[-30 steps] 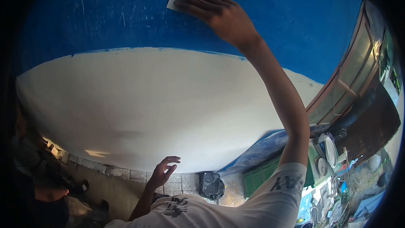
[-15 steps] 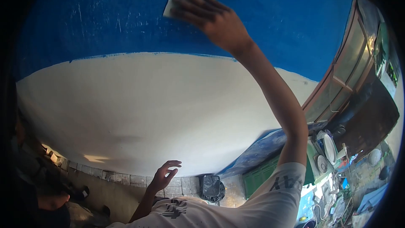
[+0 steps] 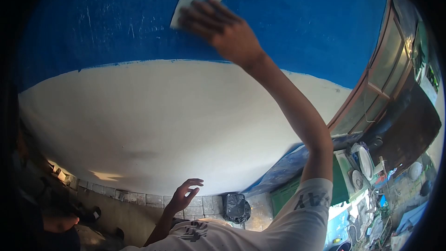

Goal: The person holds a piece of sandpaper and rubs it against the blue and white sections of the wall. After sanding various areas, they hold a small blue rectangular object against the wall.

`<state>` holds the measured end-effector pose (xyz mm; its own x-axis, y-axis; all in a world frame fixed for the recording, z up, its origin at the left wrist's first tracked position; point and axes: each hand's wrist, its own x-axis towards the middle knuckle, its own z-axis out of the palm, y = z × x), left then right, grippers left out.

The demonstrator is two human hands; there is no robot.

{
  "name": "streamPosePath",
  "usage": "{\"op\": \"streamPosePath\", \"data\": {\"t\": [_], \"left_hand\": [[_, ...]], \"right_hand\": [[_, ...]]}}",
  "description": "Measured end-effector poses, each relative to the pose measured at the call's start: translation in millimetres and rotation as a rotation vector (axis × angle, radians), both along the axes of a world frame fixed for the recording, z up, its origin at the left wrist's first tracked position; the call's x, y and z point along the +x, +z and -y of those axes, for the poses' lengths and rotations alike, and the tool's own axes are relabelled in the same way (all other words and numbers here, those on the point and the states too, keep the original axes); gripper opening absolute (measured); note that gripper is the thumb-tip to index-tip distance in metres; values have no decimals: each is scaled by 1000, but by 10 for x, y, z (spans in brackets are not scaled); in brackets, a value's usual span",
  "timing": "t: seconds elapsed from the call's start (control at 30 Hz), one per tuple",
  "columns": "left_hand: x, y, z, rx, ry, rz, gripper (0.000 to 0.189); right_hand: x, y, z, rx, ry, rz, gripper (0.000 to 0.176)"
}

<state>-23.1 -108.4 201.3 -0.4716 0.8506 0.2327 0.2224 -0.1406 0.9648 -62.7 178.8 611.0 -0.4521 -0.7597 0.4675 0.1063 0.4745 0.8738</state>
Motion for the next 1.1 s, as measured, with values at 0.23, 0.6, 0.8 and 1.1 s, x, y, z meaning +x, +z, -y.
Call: {"op": "streamPosePath", "data": {"t": [0.23, 0.6, 0.8, 1.1], "left_hand": [[-21, -52, 65, 0, 18, -45, 25], [-27, -55, 41, 18, 46, -2, 21], [-14, -48, 31, 19, 39, -2, 21], [-4, -79, 74, 35, 53, 36, 22]], "right_hand": [[23, 97, -14, 40, 8, 28, 58], [-19, 47, 68, -80, -1, -4, 54], [53, 229, 97, -46, -29, -48, 60], [61, 253, 78, -84, -57, -68, 58]]}}
